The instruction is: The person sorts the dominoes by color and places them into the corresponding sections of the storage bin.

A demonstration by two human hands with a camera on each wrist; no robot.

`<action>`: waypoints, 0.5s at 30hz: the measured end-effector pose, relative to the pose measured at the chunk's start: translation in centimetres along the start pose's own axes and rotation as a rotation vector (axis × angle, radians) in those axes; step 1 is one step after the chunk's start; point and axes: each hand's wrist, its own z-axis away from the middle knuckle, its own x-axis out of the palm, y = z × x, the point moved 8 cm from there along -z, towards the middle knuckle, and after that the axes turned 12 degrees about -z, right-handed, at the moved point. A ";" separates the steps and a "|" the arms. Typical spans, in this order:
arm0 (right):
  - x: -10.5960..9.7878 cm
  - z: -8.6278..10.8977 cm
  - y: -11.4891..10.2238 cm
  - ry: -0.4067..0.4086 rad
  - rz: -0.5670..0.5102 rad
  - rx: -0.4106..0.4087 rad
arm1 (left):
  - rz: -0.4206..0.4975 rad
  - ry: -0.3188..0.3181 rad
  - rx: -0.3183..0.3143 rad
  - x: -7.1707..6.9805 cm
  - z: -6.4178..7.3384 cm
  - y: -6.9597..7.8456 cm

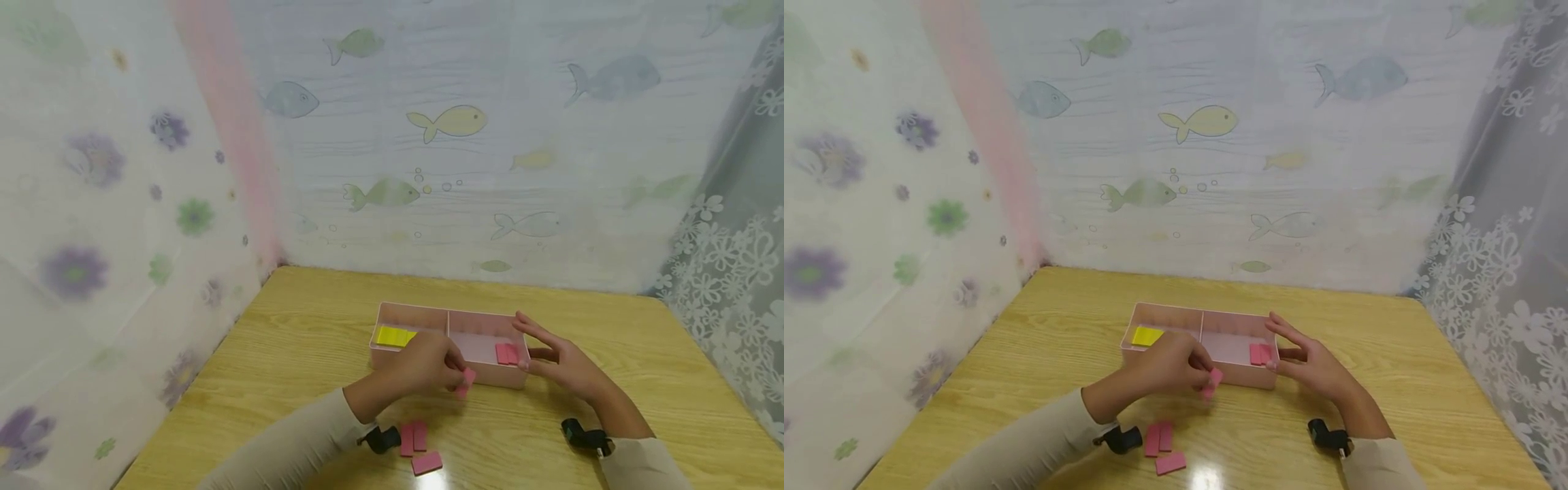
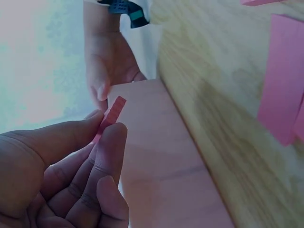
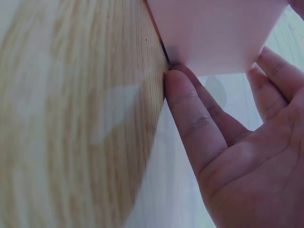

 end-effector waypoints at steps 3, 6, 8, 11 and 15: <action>0.0 0.1 0.0 0.007 0.017 0.000 | 0.017 0.019 0.009 -0.6 -0.3 0.0; 0.0 0.2 0.1 0.007 0.024 -0.002 | 0.029 0.032 0.020 -1.0 -0.6 -0.1; 0.0 0.2 0.1 0.006 0.021 -0.006 | 0.042 0.040 0.024 -1.2 -0.8 -0.1; 0.1 0.1 0.1 0.006 0.019 -0.009 | 0.095 0.039 0.005 -1.4 -1.0 -0.2; 0.0 0.0 0.1 0.008 0.020 -0.009 | 0.137 0.042 -0.026 -1.9 -1.2 -0.3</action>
